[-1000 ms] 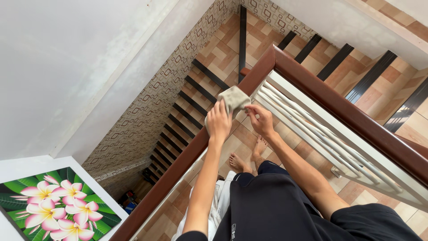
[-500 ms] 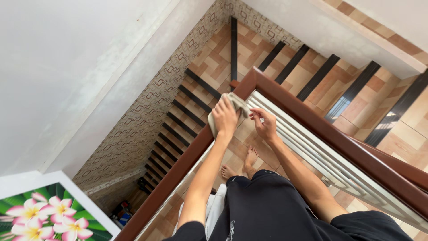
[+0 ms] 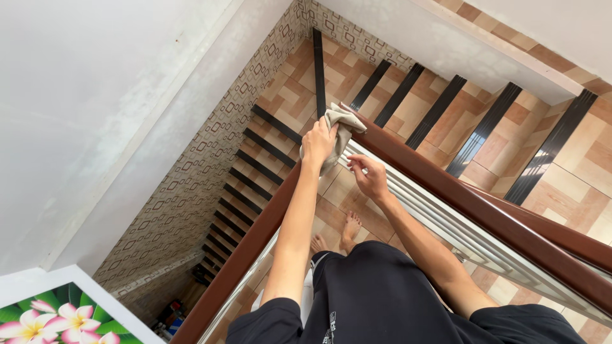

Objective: The person sprays liquid onto a cloth using a spray bottle and wipes down the wooden stair railing with the cloth.

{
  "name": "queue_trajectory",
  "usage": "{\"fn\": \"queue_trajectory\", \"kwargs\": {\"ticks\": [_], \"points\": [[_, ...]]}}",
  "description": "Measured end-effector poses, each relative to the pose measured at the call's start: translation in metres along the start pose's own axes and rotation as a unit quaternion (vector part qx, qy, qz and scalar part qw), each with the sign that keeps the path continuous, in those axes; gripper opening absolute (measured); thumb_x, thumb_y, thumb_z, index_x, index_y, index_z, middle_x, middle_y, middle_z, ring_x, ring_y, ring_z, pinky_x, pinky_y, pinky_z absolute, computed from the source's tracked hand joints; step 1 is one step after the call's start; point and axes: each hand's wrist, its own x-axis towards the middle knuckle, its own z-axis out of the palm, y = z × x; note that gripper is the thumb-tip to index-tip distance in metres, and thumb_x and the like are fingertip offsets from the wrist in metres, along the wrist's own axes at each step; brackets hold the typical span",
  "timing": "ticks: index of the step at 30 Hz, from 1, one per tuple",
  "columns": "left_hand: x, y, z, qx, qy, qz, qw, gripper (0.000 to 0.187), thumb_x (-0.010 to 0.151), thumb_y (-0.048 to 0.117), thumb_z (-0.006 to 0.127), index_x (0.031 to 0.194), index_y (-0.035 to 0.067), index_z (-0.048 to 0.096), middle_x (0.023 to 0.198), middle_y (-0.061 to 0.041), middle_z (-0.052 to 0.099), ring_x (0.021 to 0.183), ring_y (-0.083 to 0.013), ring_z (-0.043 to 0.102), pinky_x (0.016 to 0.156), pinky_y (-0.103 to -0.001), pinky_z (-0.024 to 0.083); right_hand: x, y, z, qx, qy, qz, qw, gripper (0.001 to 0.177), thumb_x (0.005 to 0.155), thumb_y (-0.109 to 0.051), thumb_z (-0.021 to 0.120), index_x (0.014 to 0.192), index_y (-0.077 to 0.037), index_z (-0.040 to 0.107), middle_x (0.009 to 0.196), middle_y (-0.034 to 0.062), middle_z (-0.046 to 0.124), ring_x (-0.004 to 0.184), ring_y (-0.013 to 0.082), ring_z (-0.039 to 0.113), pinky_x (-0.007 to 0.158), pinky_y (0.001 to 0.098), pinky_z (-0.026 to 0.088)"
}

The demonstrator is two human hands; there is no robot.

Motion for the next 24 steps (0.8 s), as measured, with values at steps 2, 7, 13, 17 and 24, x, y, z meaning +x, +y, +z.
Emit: {"fn": "queue_trajectory", "kwargs": {"ticks": [2,7,13,17,24], "points": [[-0.021,-0.007,-0.007,0.005,0.017,0.006,1.000,0.047,0.103,0.048,0.052,0.121,0.005,0.056,0.112,-0.022,0.069,0.096,-0.0447,0.069,0.083,-0.055,0.053,0.000,-0.002,0.003,-0.002,0.003,-0.006,1.000,0.015,0.098,0.001,0.062,0.109,0.000,0.073,0.090,0.0106,0.076,0.080,0.0148,0.075,0.071,0.0267,0.061],[-0.082,-0.034,-0.033,0.019,0.046,0.002,0.999,0.046,0.101,0.045,0.055,0.124,0.005,0.055,0.115,-0.021,0.068,0.093,-0.0429,0.069,0.080,-0.053,0.054,-0.006,-0.005,0.029,0.017,0.013,0.000,1.000,0.014,0.100,0.001,0.063,0.110,0.000,0.073,0.091,0.0102,0.077,0.078,0.0143,0.075,0.069,0.0266,0.060],[-0.163,-0.070,-0.082,0.011,-0.003,-0.034,0.999,0.041,0.101,0.040,0.055,0.123,0.005,0.056,0.120,-0.017,0.068,0.101,-0.0404,0.068,0.082,-0.052,0.053,-0.021,-0.013,0.072,0.036,0.001,0.014,0.999,0.016,0.100,0.000,0.062,0.110,-0.001,0.073,0.089,0.0085,0.077,0.079,0.0131,0.075,0.070,0.0255,0.059],[-0.210,-0.093,-0.096,0.041,0.010,-0.035,0.999,0.047,0.099,0.039,0.057,0.130,0.003,0.055,0.121,-0.017,0.066,0.103,-0.0386,0.067,0.087,-0.049,0.052,-0.034,-0.018,0.095,0.092,0.007,0.028,0.995,0.016,0.100,-0.001,0.061,0.112,0.000,0.072,0.089,0.0079,0.076,0.077,0.0116,0.072,0.069,0.0237,0.057],[-0.221,-0.088,-0.088,0.129,0.032,-0.039,0.990,0.064,0.098,0.041,0.058,0.141,-0.005,0.048,0.120,-0.020,0.062,0.103,-0.0366,0.064,0.088,-0.049,0.047,-0.058,-0.014,0.092,0.144,0.052,0.042,0.987,0.018,0.103,-0.001,0.057,0.115,0.001,0.070,0.091,0.0072,0.075,0.080,0.0105,0.072,0.074,0.0233,0.059]]}}
